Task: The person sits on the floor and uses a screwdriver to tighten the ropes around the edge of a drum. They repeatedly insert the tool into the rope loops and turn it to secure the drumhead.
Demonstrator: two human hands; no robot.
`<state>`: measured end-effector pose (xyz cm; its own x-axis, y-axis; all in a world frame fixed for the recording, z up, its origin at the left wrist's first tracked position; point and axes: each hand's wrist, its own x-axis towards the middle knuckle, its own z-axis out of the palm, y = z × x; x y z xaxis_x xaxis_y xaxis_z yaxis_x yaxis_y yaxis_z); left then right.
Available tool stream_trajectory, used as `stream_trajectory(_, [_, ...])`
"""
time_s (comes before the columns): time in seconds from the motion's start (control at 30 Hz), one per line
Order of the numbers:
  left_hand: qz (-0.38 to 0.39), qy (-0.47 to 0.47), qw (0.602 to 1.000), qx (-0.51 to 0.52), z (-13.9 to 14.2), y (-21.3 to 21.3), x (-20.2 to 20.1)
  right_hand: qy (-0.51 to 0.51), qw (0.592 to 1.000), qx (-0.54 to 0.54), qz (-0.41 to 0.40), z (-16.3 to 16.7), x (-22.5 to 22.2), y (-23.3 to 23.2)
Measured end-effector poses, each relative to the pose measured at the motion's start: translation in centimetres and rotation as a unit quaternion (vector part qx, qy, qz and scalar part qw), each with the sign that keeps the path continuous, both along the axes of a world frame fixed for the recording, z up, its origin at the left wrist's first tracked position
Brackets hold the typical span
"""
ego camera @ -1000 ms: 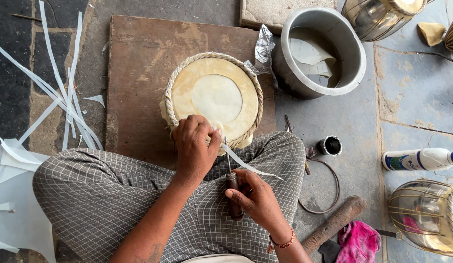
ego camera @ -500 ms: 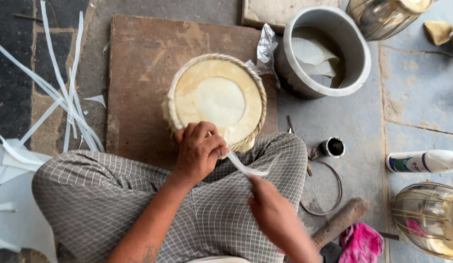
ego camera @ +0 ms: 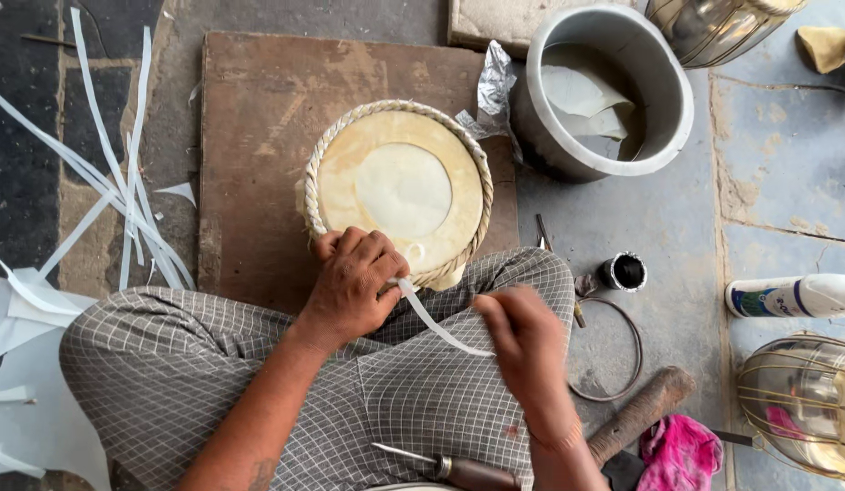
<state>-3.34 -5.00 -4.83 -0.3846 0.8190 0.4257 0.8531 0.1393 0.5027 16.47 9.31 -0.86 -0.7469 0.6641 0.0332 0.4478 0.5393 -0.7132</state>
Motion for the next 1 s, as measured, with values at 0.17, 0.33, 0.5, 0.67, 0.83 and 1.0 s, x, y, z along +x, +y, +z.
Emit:
stream_trajectory(0.17, [-0.006, -0.002, 1.000, 0.005, -1.1, 0.3, -0.6, 0.005, 0.991, -0.017, 0.134, -2.3, -5.4, -0.9])
stream_trajectory(0.33, [-0.011, -0.024, 0.999, 0.019, -1.7, 0.2, -1.5, 0.074, 0.929, -0.360, 0.047, -1.4, -2.2, 0.8])
stream_trajectory(0.5, [-0.013, -0.011, 1.000, 0.026, -1.6, 0.1, -1.1, 0.295, 0.847, -0.398, 0.192, -0.9, -2.8, 1.5])
stream_trajectory(0.67, [-0.007, -0.021, 1.000, 0.004, -2.0, 0.2, -1.4, 0.290, 0.764, -0.541, 0.198, -4.2, -5.4, 0.9])
stream_trajectory(0.83, [-0.009, -0.020, 1.000, 0.015, -1.9, 0.2, -1.5, 0.225, 0.809, -0.542, 0.016, -5.6, -3.3, -0.9])
stream_trajectory(1.0, [0.000, 0.042, 0.998, 0.041, -1.8, 0.4, -1.3, 0.299, 0.786, -0.539, 0.047, -2.7, -3.5, -0.9])
